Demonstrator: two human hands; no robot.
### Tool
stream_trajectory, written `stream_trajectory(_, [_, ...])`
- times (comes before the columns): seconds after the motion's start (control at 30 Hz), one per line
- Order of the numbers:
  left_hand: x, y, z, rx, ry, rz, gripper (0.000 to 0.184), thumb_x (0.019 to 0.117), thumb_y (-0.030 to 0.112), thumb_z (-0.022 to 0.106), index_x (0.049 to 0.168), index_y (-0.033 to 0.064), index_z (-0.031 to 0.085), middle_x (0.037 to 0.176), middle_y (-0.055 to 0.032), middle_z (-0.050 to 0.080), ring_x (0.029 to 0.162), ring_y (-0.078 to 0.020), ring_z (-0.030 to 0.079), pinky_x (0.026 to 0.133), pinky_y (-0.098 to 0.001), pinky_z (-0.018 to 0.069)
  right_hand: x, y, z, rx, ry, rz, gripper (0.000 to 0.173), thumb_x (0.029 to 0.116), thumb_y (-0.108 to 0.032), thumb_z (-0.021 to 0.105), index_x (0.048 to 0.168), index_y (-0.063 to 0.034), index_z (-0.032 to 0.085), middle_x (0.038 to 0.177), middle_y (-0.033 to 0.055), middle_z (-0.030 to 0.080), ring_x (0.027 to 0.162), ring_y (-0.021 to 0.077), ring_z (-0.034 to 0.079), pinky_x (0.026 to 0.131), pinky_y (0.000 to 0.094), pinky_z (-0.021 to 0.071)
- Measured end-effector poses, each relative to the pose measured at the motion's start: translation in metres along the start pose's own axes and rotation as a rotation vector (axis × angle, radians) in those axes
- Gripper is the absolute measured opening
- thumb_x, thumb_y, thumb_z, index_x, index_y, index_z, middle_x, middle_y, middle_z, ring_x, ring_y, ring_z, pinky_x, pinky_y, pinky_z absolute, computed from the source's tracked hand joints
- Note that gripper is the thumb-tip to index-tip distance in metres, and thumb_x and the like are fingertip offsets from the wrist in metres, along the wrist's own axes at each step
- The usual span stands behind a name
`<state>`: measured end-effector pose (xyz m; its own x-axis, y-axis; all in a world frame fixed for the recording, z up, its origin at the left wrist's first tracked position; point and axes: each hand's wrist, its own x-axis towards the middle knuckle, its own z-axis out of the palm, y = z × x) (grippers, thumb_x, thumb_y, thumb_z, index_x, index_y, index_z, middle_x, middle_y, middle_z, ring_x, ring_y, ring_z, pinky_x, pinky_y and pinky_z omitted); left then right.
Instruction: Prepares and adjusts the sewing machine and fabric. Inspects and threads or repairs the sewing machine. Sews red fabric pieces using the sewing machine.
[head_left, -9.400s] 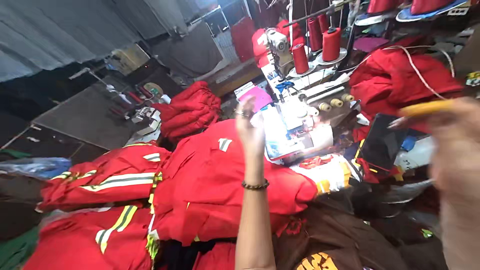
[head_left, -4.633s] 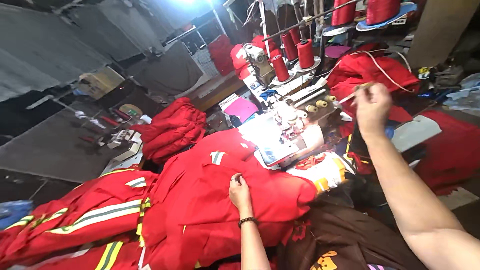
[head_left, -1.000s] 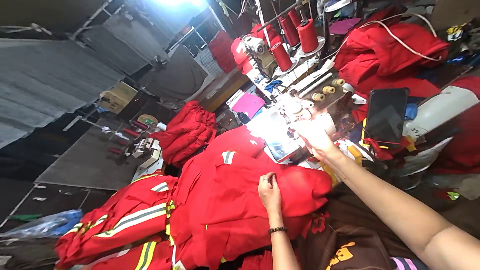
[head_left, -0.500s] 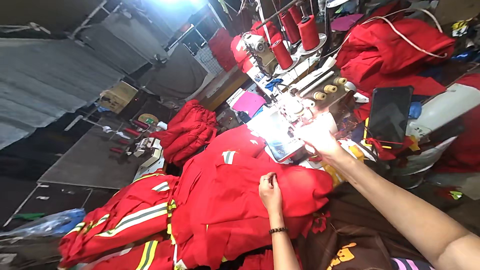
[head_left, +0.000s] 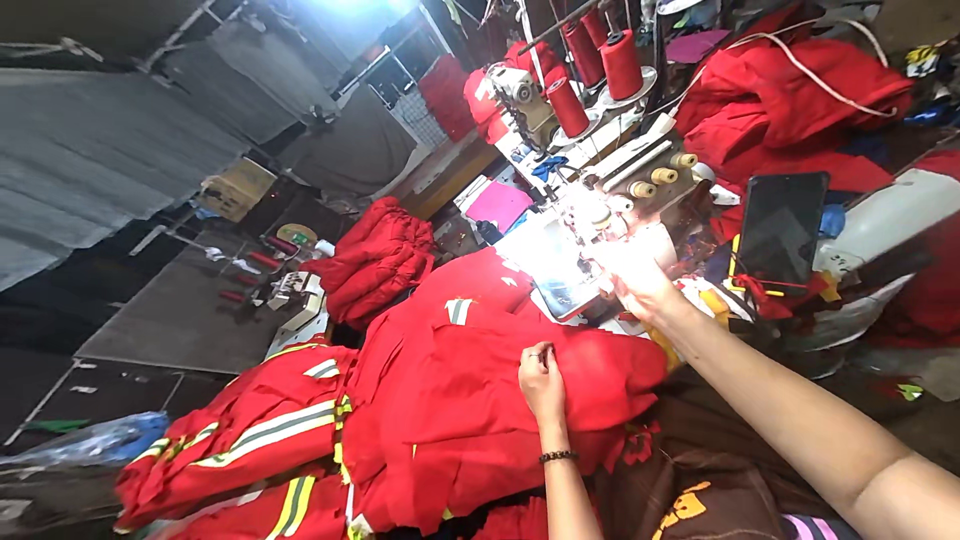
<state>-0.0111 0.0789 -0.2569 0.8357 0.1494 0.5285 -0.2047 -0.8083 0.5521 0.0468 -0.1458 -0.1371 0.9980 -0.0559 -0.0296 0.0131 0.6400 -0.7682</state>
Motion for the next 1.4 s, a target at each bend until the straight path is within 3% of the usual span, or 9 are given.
stream_trajectory(0.17, [0.0, 0.001, -0.002, -0.01, -0.014, -0.012, 0.013, 0.0931, 0.005, 0.068, 0.102, 0.0055, 0.078, 0.099, -0.0084, 0.075, 0.091, -0.0186, 0.072, 0.085, -0.0404, 0.0596, 0.004, 0.001, 0.002, 0.066, -0.014, -0.01, 0.012, 0.1028, -0.01, 0.057, 0.104, -0.0023, 0.066, 0.071, 0.003, 0.06, 0.052, 0.0081, 0.053, 0.05, 0.0223, 0.049])
stream_trajectory(0.37, [0.0, 0.003, -0.002, -0.003, -0.004, -0.006, 0.012, 0.0926, 0.006, 0.069, 0.101, 0.0053, 0.078, 0.098, -0.0085, 0.074, 0.09, -0.0194, 0.072, 0.085, -0.0409, 0.0599, 0.008, -0.002, 0.005, 0.073, -0.015, -0.03, 0.008, 0.1029, -0.006, 0.055, 0.099, -0.0055, 0.063, 0.07, 0.0017, 0.059, 0.052, 0.0076, 0.051, 0.049, 0.0216, 0.048])
stream_trajectory(0.47, [0.0, 0.002, -0.002, 0.001, -0.005, -0.012, 0.012, 0.0926, 0.006, 0.069, 0.101, 0.0056, 0.078, 0.098, -0.0088, 0.074, 0.09, -0.0195, 0.072, 0.084, -0.0412, 0.0596, 0.011, -0.002, 0.002, -0.032, -0.019, -0.008, 0.003, 0.1011, -0.007, 0.059, 0.1, -0.0049, 0.061, 0.068, 0.0014, 0.057, 0.05, 0.0077, 0.05, 0.047, 0.0214, 0.0458])
stream_trajectory(0.57, [0.0, 0.003, -0.002, 0.004, -0.01, -0.02, 0.013, 0.0927, 0.006, 0.069, 0.102, 0.0058, 0.078, 0.098, -0.0086, 0.074, 0.09, -0.0193, 0.072, 0.084, -0.0404, 0.0598, 0.008, -0.002, -0.008, -0.161, -0.03, -0.026, 0.006, 0.099, -0.009, 0.064, 0.098, -0.0046, 0.067, 0.066, 0.0011, 0.059, 0.048, 0.0062, 0.049, 0.046, 0.0199, 0.0435])
stream_trajectory(0.73, [0.001, 0.002, -0.001, 0.007, -0.007, -0.002, 0.012, 0.0928, 0.006, 0.069, 0.101, 0.0064, 0.078, 0.098, -0.0078, 0.074, 0.09, -0.018, 0.072, 0.085, -0.0401, 0.0597, -0.001, -0.005, -0.024, -0.277, -0.08, -0.045, 0.007, 0.0984, -0.008, 0.064, 0.096, -0.0023, 0.067, 0.067, 0.0017, 0.062, 0.045, 0.0047, 0.048, 0.044, 0.0177, 0.0419])
stream_trajectory(1.17, [0.0, 0.001, -0.001, 0.002, -0.005, -0.007, 0.012, 0.0928, 0.005, 0.069, 0.101, 0.005, 0.077, 0.098, -0.0085, 0.074, 0.089, -0.0178, 0.072, 0.084, -0.0389, 0.0601, -0.007, 0.003, -0.013, -0.108, -0.043, 0.009, 0.015, 0.1039, -0.015, 0.057, 0.1, -0.0048, 0.067, 0.064, 0.0012, 0.058, 0.048, 0.0065, 0.048, 0.046, 0.0198, 0.0435])
stream_trajectory(1.27, [0.0, 0.002, -0.001, 0.004, -0.012, -0.007, 0.013, 0.0927, 0.006, 0.069, 0.102, 0.0051, 0.078, 0.099, -0.009, 0.074, 0.091, -0.0194, 0.072, 0.085, -0.0412, 0.0598, -0.004, 0.0, -0.007, -0.092, -0.02, 0.041, 0.02, 0.1063, -0.017, 0.053, 0.091, -0.0074, 0.063, 0.059, -0.0012, 0.052, 0.045, 0.005, 0.044, 0.044, 0.0186, 0.0394])
stream_trajectory(1.4, [0.0, 0.001, -0.001, -0.004, -0.008, -0.013, 0.013, 0.0924, 0.005, 0.069, 0.102, 0.0047, 0.077, 0.099, -0.0089, 0.075, 0.091, -0.0202, 0.072, 0.085, -0.0415, 0.0597, 0.004, 0.0, 0.0, -0.067, -0.006, 0.029, 0.019, 0.1059, -0.015, 0.054, 0.091, -0.0077, 0.062, 0.057, -0.0025, 0.049, 0.044, 0.0045, 0.043, 0.045, 0.0185, 0.0399])
